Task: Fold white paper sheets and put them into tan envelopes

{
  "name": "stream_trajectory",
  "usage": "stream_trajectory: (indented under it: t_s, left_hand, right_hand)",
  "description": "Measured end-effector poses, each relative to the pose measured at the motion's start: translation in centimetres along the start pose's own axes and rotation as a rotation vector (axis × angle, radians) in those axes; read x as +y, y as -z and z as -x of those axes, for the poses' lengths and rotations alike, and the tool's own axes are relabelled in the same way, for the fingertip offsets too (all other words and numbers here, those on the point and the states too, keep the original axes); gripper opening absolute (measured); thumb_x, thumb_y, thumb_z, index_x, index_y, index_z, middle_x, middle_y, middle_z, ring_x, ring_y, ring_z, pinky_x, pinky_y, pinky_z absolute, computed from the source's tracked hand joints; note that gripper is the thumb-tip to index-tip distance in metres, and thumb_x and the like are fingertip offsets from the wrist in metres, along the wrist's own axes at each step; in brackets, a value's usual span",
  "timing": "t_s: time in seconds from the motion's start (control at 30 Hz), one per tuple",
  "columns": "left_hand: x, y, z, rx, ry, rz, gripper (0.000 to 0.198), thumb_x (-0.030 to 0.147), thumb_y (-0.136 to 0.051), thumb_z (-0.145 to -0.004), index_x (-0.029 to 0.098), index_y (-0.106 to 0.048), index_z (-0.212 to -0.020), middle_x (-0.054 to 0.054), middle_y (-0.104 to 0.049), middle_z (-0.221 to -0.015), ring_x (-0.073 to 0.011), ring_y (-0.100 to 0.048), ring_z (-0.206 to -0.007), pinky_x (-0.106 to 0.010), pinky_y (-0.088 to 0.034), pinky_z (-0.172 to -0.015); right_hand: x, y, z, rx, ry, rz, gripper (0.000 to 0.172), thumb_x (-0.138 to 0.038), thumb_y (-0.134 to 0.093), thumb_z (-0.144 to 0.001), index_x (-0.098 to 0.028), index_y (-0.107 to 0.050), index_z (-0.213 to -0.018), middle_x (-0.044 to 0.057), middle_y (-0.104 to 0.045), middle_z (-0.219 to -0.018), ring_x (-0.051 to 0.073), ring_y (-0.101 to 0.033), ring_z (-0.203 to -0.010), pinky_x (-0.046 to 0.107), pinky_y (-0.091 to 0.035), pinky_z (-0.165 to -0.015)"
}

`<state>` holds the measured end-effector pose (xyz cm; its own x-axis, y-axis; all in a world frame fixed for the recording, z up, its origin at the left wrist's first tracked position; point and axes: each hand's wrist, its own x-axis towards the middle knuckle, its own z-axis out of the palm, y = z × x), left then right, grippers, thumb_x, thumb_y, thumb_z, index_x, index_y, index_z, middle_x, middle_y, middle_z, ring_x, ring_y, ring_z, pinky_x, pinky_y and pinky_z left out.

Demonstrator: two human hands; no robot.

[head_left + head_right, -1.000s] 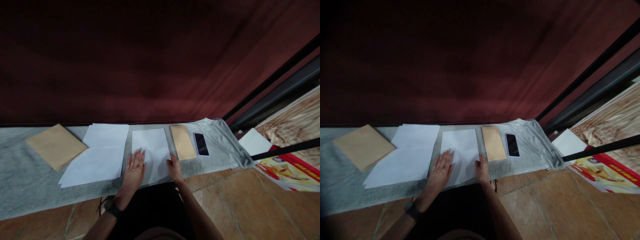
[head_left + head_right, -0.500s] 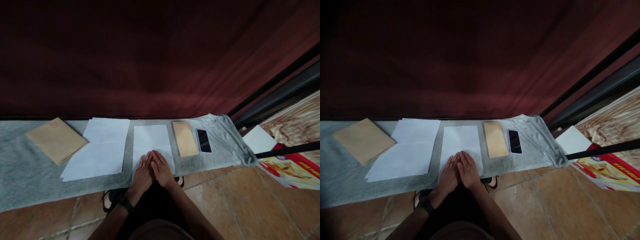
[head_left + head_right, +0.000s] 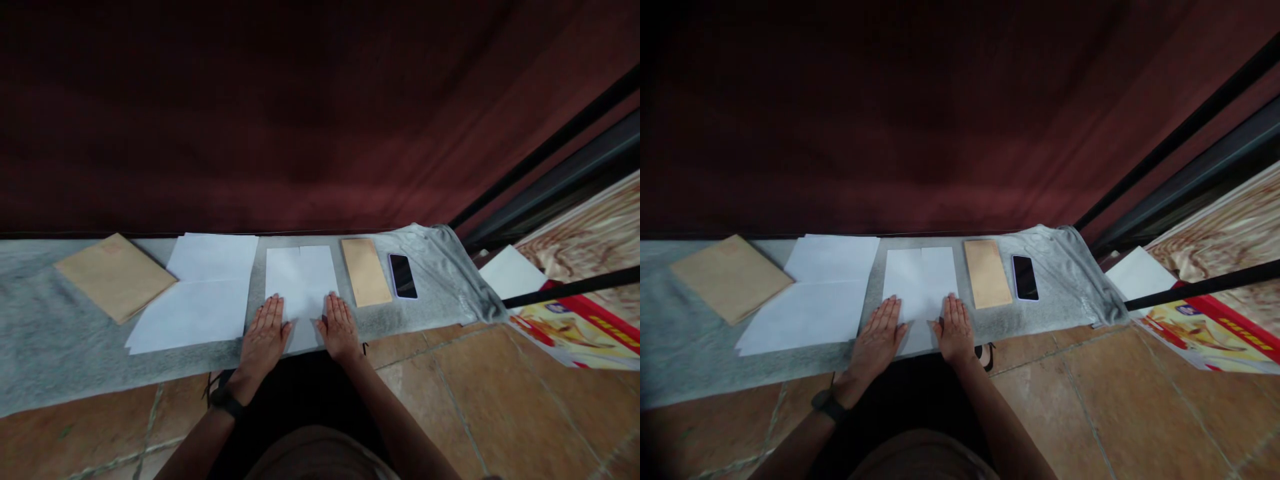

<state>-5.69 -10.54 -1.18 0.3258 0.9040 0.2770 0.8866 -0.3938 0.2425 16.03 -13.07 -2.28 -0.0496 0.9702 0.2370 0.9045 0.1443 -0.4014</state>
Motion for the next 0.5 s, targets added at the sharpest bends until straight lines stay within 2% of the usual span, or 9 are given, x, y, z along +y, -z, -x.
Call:
stream_trajectory:
  t_s: [0.13,0.27,0.37,0.5]
  left_hand:
    - [1.2,0.3,0.4,0.038,0.055,-0.008,0.063,0.035,-0.033,-0.102,0.006,-0.027,-0.157,-0.022,-0.038,-0.158,-0.0323,-0.034,-0.149,-0.054,-0.031,-0.120]
    - [3.1,-0.1,-0.8,-0.012,-0.052,0.036,0.060,0.032,-0.032,-0.102,0.009,-0.028,-0.157,-0.018,-0.038,-0.160,-0.0274,-0.033,-0.150,-0.049,-0.031,-0.122]
    - [3.0,-1.0,-3.6,-0.017,-0.015,0.036,0.059,0.030,-0.030,-0.101,0.006,-0.032,-0.155,-0.019,-0.040,-0.159,-0.0274,-0.033,-0.150,-0.048,-0.031,-0.122]
    - [1.0,-2.3,-8.5,-0.082,0.007,0.023,0.058,0.024,-0.027,-0.098,0.003,-0.038,-0.151,-0.019,-0.041,-0.158,-0.0276,-0.031,-0.151,-0.047,-0.028,-0.123]
  right_hand:
    - [0.3,0.5,0.7,0.003,-0.037,-0.012,0.063,-0.040,-0.043,-0.104,-0.010,-0.030,-0.158,0.018,-0.031,-0.162,0.032,-0.031,-0.150,0.052,-0.026,-0.122]
    - [-0.4,0.6,-1.0,-0.019,-0.017,-0.070,0.058,-0.035,-0.036,-0.106,-0.013,-0.030,-0.159,0.014,-0.033,-0.162,0.029,-0.030,-0.151,0.051,-0.028,-0.122]
    - [-1.2,0.0,-4.0,-0.049,0.062,-0.100,0.055,-0.034,-0.032,-0.106,-0.014,-0.033,-0.157,0.011,-0.033,-0.163,0.025,-0.028,-0.152,0.047,-0.027,-0.123]
    - [-2.0,-1.5,-8.7,-0.095,0.135,-0.061,0.053,-0.032,-0.029,-0.108,-0.009,-0.039,-0.154,0.012,-0.037,-0.161,0.022,-0.029,-0.151,0.043,-0.024,-0.125]
